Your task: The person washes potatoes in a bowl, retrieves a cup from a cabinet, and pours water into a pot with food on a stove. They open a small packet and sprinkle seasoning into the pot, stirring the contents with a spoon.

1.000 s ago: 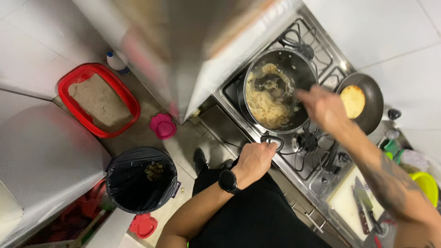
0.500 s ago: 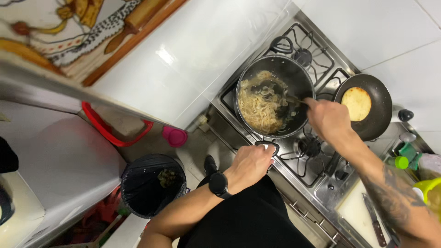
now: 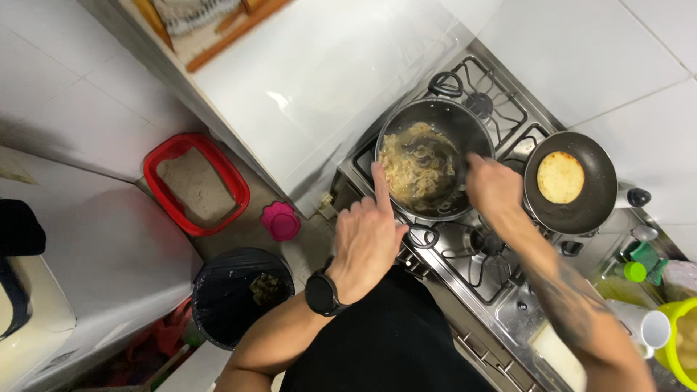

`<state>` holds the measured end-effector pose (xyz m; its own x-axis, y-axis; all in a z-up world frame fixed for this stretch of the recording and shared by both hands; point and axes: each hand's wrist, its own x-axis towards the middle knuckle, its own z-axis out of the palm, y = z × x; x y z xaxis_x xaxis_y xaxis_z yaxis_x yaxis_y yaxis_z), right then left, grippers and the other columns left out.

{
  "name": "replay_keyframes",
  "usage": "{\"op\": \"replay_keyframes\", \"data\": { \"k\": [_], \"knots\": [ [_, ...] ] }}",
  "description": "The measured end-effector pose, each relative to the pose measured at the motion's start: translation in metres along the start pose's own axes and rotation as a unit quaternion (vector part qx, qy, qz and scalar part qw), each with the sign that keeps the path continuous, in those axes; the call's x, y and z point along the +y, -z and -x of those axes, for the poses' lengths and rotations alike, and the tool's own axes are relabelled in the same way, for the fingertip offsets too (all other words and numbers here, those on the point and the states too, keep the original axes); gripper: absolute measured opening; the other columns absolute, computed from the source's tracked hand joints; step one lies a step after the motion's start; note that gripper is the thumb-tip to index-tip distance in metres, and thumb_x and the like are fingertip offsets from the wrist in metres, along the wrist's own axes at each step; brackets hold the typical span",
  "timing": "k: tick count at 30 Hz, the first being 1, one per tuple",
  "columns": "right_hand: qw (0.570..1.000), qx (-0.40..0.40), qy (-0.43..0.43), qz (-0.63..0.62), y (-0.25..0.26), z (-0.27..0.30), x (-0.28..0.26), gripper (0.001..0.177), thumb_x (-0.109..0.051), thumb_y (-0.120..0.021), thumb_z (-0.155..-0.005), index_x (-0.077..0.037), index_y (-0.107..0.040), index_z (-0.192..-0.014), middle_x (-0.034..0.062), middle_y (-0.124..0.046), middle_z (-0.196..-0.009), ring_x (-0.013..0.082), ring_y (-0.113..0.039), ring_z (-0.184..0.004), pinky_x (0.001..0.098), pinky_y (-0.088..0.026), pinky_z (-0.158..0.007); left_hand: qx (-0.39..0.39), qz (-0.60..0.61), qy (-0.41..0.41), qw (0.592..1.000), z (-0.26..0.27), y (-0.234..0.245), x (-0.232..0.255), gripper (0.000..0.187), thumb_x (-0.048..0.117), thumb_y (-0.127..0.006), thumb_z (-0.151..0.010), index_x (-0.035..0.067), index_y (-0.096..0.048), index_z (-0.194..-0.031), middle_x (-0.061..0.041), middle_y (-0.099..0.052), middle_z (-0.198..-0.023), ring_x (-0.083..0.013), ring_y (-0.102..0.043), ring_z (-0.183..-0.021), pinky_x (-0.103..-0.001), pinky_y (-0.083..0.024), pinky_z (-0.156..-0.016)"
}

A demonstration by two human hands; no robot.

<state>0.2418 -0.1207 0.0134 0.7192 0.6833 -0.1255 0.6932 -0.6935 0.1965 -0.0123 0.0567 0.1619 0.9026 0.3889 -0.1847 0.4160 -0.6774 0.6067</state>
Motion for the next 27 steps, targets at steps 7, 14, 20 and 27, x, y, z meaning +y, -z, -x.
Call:
{"op": "replay_keyframes", "data": {
  "k": [7,14,20,27],
  "knots": [
    [0.980,-0.101,0.053,-0.161,0.110,0.041,-0.065,0.031,-0.027,-0.059,-0.094,-0.023,-0.075,-0.120,0.0163,-0.078,-0.099,0.0403,-0.072,-0.100,0.0562,-0.057,-0.090,-0.074,0.005,-0.002,0.997,0.025,-0.046,-0.010,0.100,0.021,-0.081,-0.088,-0.013,-0.018,-0.159,-0.029,-0.070,-0.086,-0.0383,-0.071,-0.072,-0.050,-0.055,-0.068],
    [0.995,-0.015,-0.007,-0.095,0.029,0.002,-0.008,0.035,-0.025,-0.058,-0.099,-0.021,-0.072,-0.131,0.0151,-0.078,-0.099,0.0371,-0.075,-0.095,0.0508,-0.059,-0.083,-0.141,-0.076,-0.074,0.984,0.028,-0.121,-0.023,0.094,0.036,-0.079,-0.085,0.010,-0.030,-0.161,-0.023,-0.070,-0.082,-0.0363,-0.074,-0.077,-0.047,-0.057,-0.067],
    [0.988,-0.132,0.020,-0.074,0.061,0.050,-0.029,0.028,-0.034,-0.059,-0.092,-0.026,-0.078,-0.110,0.0134,-0.079,-0.094,0.0369,-0.075,-0.099,0.0491,-0.059,-0.089,-0.170,-0.082,-0.072,0.979,0.030,-0.129,-0.026,0.092,0.033,-0.074,-0.090,0.006,-0.024,-0.164,-0.024,-0.068,-0.085,-0.0400,-0.072,-0.078,-0.049,-0.056,-0.069],
    [0.996,-0.075,-0.002,-0.041,0.031,0.029,-0.034,0.025,-0.033,-0.059,-0.093,-0.020,-0.079,-0.100,0.0131,-0.077,-0.085,0.0337,-0.076,-0.088,0.0472,-0.061,-0.076,-0.162,-0.091,-0.082,0.979,0.031,-0.127,-0.018,0.085,0.034,-0.071,-0.093,0.003,-0.030,-0.161,-0.026,-0.070,-0.091,-0.0425,-0.073,-0.082,-0.051,-0.057,-0.070]
  ]
}}
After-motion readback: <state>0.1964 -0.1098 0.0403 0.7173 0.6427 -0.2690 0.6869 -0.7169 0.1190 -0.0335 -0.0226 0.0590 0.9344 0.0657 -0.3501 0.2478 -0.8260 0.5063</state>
